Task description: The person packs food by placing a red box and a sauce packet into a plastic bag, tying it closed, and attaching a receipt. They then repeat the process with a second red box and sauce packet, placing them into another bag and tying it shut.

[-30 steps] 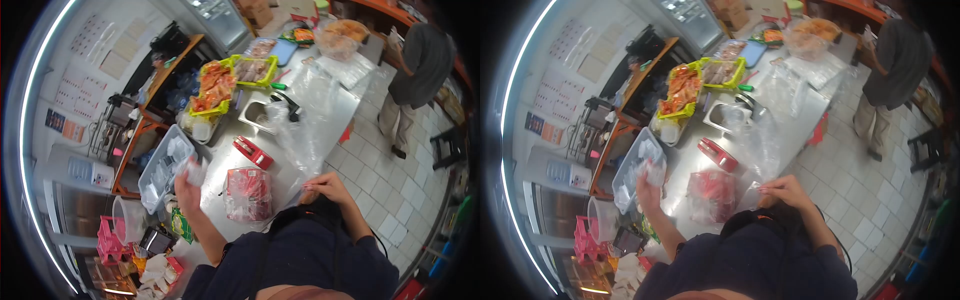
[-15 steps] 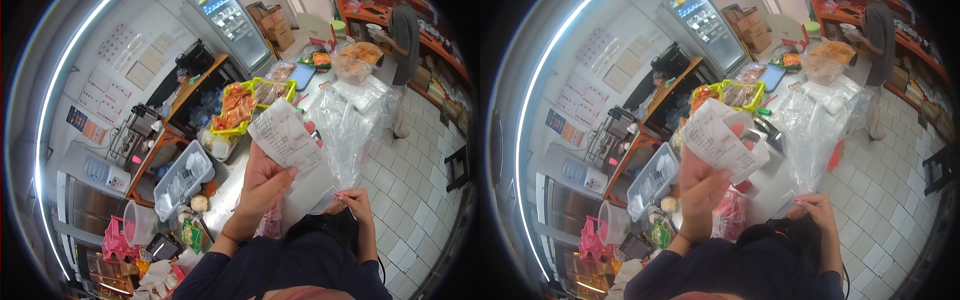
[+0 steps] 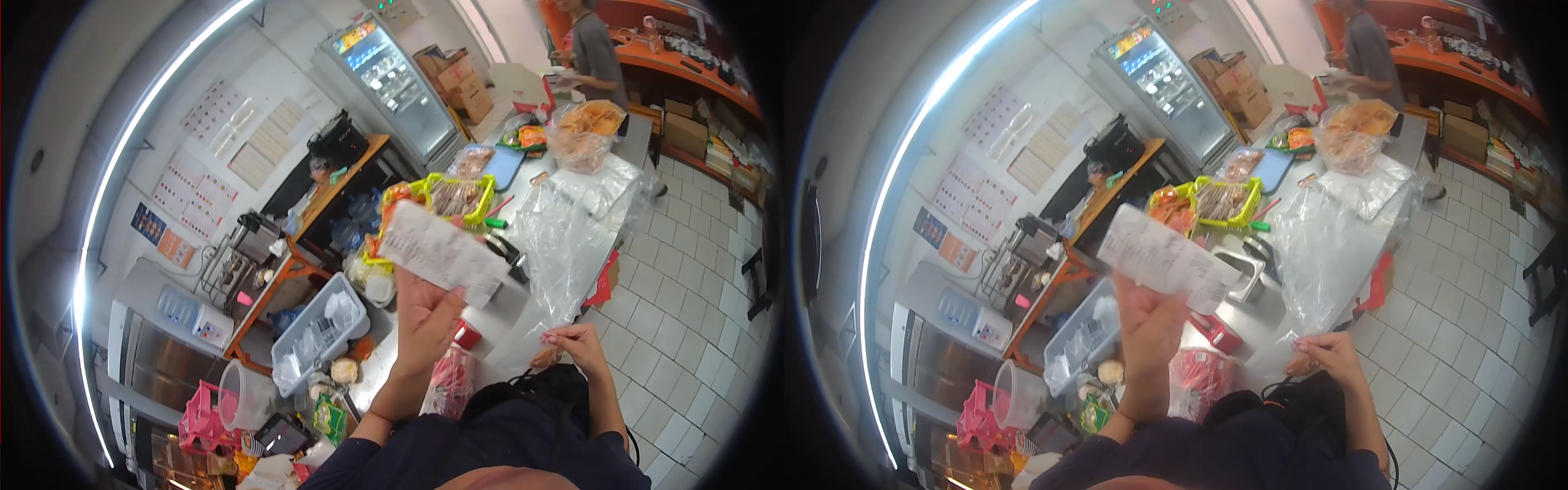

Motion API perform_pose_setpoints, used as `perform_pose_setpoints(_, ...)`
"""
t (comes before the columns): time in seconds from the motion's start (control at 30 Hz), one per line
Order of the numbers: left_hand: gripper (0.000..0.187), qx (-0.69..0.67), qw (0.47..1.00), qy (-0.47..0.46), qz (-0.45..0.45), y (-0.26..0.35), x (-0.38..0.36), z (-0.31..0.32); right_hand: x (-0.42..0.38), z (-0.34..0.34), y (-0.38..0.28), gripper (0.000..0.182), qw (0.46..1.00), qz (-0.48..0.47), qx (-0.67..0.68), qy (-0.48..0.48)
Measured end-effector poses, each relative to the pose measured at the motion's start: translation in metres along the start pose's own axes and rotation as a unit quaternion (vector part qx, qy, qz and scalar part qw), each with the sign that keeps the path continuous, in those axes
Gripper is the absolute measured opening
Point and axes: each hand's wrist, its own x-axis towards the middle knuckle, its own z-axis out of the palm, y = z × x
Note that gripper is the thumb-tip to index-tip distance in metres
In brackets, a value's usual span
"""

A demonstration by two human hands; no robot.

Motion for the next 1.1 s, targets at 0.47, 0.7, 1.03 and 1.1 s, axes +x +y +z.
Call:
perform_pose_setpoints(0.47, 0.054, 0.339, 0.834, 0.393, 0.187, -0.062, 0.122, -0.205, -0.008, -0.027, -0.005, 0.015, 0.997, -0.018, -0.020, 0.072)
perform_pose_setpoints(0.7, 0.050, 0.466, 0.704, 0.533, 0.067, -0.078, 0.152, -0.232, 0.002, -0.026, -0.009, 0.016, 0.997, -0.039, -0.020, 0.061)
perform_pose_setpoints(1.03, 0.036, 0.462, 0.695, 0.548, 0.050, -0.070, 0.170, -0.241, 0.016, -0.048, -0.009, 0.022, 0.960, -0.095, -0.001, 0.263)
perform_pose_setpoints(1.1, 0.042, 0.441, 0.713, 0.545, 0.029, -0.062, 0.163, -0.224, 0.027, -0.075, -0.040, 0.028, 0.902, -0.199, 0.069, 0.375)
